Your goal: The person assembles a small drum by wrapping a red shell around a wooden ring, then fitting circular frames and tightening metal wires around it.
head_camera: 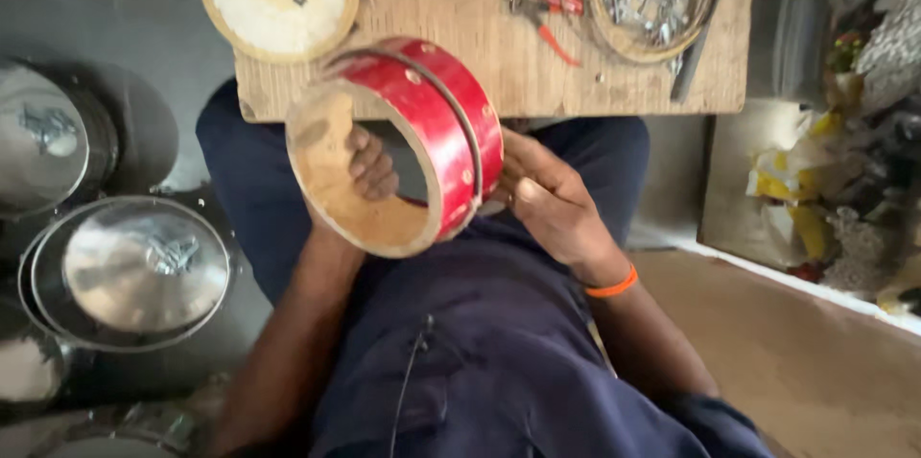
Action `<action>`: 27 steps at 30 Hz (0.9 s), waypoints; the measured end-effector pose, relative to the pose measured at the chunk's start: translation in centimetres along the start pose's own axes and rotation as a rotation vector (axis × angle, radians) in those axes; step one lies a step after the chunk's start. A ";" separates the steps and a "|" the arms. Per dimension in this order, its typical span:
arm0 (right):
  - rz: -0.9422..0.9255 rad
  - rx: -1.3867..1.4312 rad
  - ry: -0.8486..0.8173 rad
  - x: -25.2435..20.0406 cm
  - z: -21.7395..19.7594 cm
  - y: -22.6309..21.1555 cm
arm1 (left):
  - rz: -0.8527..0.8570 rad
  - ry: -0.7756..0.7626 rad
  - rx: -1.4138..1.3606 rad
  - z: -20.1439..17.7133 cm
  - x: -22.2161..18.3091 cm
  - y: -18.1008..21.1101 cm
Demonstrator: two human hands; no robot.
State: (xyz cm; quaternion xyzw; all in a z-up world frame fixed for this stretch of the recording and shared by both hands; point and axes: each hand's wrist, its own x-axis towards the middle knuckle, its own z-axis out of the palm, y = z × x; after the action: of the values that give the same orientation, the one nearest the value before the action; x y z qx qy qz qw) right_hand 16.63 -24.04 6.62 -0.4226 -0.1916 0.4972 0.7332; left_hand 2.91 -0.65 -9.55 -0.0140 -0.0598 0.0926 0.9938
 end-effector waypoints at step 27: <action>-0.060 -0.093 0.010 0.9 -2.0 0.0 | 0.170 0.226 1.227 10.4 -0.2 1.8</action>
State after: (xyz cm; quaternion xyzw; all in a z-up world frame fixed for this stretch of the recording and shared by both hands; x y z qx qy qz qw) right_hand 18.39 -24.15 5.31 -0.4529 -0.2235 0.4632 0.7283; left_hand 1.10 1.22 0.69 0.5444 0.1110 0.1866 0.8103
